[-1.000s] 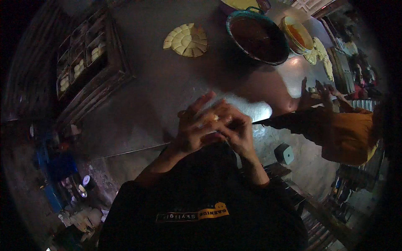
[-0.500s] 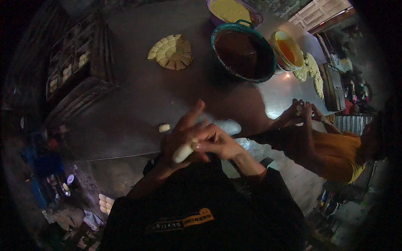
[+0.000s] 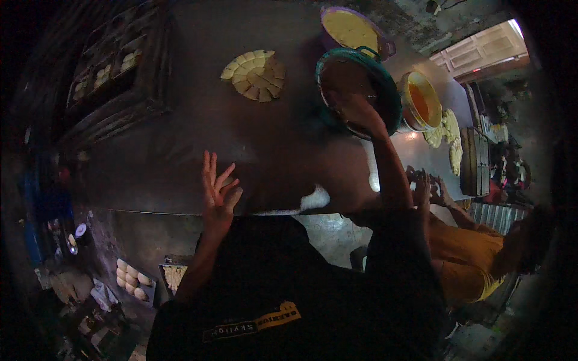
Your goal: The person prepares bread rolls by taking pieces of flat dough, adding a dollop of filling from a bowl, and folding the dough into a ball before placing it into a metal baking tray.
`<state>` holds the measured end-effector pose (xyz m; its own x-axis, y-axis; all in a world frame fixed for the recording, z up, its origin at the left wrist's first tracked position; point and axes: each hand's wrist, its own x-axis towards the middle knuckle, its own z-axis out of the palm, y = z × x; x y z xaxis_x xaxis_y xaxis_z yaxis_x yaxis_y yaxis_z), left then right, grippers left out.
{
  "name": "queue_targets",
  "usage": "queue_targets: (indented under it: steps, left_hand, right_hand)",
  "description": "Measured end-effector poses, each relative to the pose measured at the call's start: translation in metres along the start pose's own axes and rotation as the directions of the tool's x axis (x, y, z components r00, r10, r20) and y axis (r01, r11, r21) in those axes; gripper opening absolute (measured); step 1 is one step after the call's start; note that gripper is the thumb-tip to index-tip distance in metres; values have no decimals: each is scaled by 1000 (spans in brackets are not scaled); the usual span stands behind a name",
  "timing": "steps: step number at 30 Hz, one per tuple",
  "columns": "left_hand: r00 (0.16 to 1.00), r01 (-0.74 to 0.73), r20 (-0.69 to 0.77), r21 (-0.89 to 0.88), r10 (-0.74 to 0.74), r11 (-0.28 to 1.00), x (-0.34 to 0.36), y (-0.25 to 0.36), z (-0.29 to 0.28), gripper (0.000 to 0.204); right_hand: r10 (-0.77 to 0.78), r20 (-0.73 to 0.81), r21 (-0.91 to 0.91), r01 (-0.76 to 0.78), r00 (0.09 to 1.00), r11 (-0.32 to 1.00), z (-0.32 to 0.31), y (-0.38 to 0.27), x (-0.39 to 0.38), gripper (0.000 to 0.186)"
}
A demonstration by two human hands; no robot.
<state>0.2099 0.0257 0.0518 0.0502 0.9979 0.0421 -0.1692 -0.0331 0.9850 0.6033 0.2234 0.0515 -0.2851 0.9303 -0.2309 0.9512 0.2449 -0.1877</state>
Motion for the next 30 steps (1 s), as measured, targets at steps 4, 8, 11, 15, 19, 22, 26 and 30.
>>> queue_targets:
  steps: [4, 8, 11, 15, 19, 22, 26, 30]
  left_hand:
    - [999, 48, -21, -1, -48, 999, -3, 0, -7, 68]
    - [994, 81, 71, -11, -80, 997, 0, -4, -4, 57]
    - [962, 164, 231, -80, -142, 983, 8, 2, -1, 47]
    - [919, 294, 326, -191, -222, 937, 15, 20, 6, 37]
    - [946, 276, 255, -305, -201, 911, 9, 14, -3, 35]
    - [937, 346, 109, -427, -332, 835, -5, -12, -23, 30]
    - [913, 406, 106, -308, -393, 860, 1, -8, -56, 23]
    - [964, 265, 49, -65, -262, 962, -5, -2, -54, 15]
  right_hand:
    - [-171, -418, -82, 150, 892, 985, -2, -8, -19, 35]
    - [-38, -23, -52, 37, 999, 998, 3, -11, -15, 41]
    - [121, -59, 140, -112, 991, 984, -15, -31, -26, 47]
    - [204, -134, 628, -76, 970, 774, -32, -118, -58, 43]
    - [172, 218, 882, -269, 961, 386, -31, -238, -89, 48]
    - [-74, 318, 916, -327, 945, -234, 4, -271, -93, 31]
    - [-52, -105, 915, 117, 993, 387, 53, -285, -82, 32]
    - [-87, -436, 381, 271, 896, 884, 61, -323, -90, 37]
